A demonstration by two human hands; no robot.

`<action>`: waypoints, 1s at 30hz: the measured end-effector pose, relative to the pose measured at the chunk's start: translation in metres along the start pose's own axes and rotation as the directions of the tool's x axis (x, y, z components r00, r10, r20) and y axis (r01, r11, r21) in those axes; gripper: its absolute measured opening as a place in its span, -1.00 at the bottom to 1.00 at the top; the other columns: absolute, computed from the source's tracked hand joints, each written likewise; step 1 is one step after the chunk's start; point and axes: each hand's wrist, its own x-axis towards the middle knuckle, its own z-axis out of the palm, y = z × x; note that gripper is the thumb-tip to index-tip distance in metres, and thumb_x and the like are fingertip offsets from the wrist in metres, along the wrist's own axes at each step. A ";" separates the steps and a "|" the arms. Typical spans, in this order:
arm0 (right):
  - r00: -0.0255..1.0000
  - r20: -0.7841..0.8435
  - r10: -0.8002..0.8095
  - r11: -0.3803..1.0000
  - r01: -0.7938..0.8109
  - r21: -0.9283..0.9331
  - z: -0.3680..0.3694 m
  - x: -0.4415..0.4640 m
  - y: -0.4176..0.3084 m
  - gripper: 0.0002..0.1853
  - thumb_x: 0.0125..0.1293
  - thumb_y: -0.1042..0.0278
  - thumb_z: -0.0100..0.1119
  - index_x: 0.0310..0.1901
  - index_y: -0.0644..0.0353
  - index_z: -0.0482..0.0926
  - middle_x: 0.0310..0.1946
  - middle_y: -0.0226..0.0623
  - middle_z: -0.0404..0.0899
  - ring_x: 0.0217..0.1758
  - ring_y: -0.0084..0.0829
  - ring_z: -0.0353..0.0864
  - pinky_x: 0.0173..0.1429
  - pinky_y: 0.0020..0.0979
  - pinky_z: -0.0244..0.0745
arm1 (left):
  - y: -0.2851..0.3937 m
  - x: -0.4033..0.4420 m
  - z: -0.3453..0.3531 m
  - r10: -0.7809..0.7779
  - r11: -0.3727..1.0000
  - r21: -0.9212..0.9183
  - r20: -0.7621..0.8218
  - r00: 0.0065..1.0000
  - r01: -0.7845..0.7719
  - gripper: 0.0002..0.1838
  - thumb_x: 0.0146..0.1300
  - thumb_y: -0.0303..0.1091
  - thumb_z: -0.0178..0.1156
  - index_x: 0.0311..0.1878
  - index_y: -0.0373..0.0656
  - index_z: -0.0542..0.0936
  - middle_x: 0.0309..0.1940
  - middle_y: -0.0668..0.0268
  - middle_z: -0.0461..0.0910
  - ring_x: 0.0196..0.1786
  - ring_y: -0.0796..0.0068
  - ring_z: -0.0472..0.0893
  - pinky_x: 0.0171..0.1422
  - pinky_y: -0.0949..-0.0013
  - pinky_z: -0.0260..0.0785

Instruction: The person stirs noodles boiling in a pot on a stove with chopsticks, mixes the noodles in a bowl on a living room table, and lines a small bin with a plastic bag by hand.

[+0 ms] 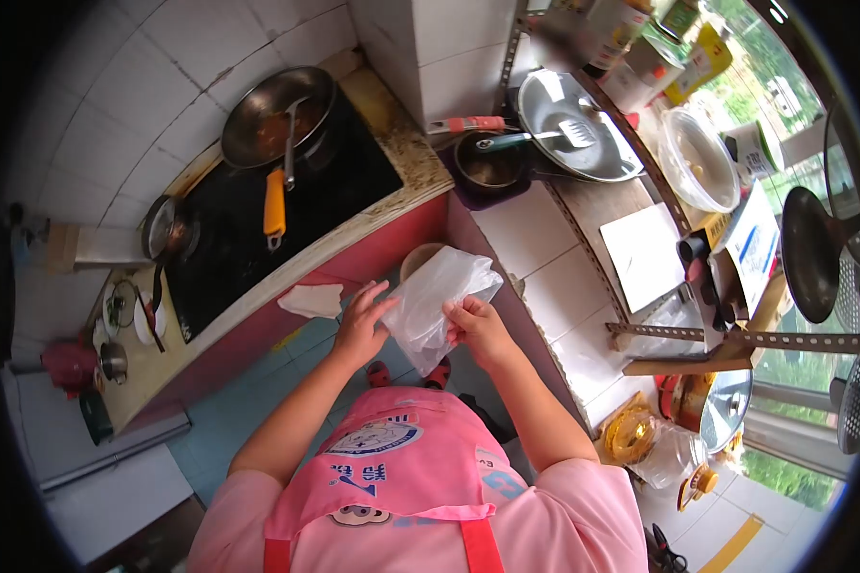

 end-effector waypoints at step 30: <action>0.449 0.891 -0.068 0.606 0.728 -0.320 0.575 -0.053 0.370 -0.90 0.16 0.64 0.22 -0.33 0.25 0.52 -0.40 -0.40 0.56 -0.36 -0.59 0.48 -0.29 -0.48 0.43 | -0.094 -0.673 -0.239 -0.956 0.173 -0.965 -0.117 -0.269 -0.195 -0.69 0.41 -0.14 0.04 -0.02 -0.20 0.44 -0.18 0.34 0.56 -0.28 0.62 0.49 -0.25 0.51 0.35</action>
